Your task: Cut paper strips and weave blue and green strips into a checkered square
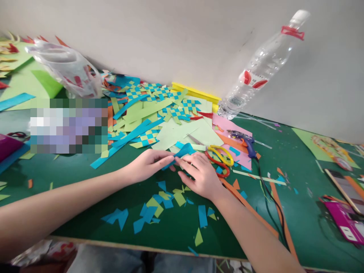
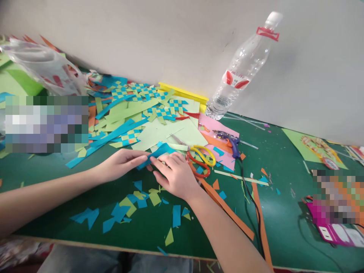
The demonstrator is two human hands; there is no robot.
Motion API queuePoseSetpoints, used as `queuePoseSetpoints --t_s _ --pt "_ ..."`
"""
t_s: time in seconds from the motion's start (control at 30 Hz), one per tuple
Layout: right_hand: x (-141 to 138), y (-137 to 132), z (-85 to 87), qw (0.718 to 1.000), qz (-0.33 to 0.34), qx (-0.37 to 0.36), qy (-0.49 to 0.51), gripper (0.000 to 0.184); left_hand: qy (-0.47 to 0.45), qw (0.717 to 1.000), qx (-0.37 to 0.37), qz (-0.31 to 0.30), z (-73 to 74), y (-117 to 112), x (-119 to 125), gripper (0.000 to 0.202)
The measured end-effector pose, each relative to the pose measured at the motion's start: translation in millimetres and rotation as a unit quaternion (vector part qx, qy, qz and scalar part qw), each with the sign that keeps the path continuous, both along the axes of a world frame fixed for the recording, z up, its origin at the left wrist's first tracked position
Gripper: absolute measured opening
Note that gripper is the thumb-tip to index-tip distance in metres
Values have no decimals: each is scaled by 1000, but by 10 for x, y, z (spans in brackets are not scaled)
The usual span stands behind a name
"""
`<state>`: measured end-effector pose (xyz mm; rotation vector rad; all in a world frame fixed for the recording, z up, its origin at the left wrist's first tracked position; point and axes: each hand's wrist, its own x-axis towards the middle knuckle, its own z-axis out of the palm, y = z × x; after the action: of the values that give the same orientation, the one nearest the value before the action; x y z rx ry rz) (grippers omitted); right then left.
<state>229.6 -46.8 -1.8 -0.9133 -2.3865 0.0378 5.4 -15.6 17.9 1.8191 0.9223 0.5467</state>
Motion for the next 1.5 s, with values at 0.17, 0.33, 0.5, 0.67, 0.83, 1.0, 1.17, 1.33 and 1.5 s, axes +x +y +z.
queuePoseSetpoints --t_s 0.17,0.33,0.5,0.67,0.83,1.0,1.17,1.33,1.5 --pt "-10 -23 35 998 -4 16 59 23 38 997 59 23 -56 25 1 34" --pt "-25 -36 71 978 -113 10 173 45 96 968 231 16 -96 24 -22 34" --pt "-33 5 17 976 -119 -105 152 25 103 945 309 -2 -148 18 -31 31" --pt "-8 38 18 960 -154 -103 210 9 52 981 168 79 -107 40 -30 37" --pt "6 34 48 952 -168 -109 232 11 31 991 78 101 -10 56 -23 31" --pt "-3 41 22 954 -158 -101 233 11 33 992 84 93 3 55 -25 28" --pt "5 54 -1 953 -158 -99 237 11 47 991 83 93 -13 70 -38 31" --pt "13 55 5 957 -155 -93 229 13 60 990 85 95 -12 83 -37 34" --pt "16 56 1 956 -158 -99 228 13 60 991 84 89 -14 84 -34 35"
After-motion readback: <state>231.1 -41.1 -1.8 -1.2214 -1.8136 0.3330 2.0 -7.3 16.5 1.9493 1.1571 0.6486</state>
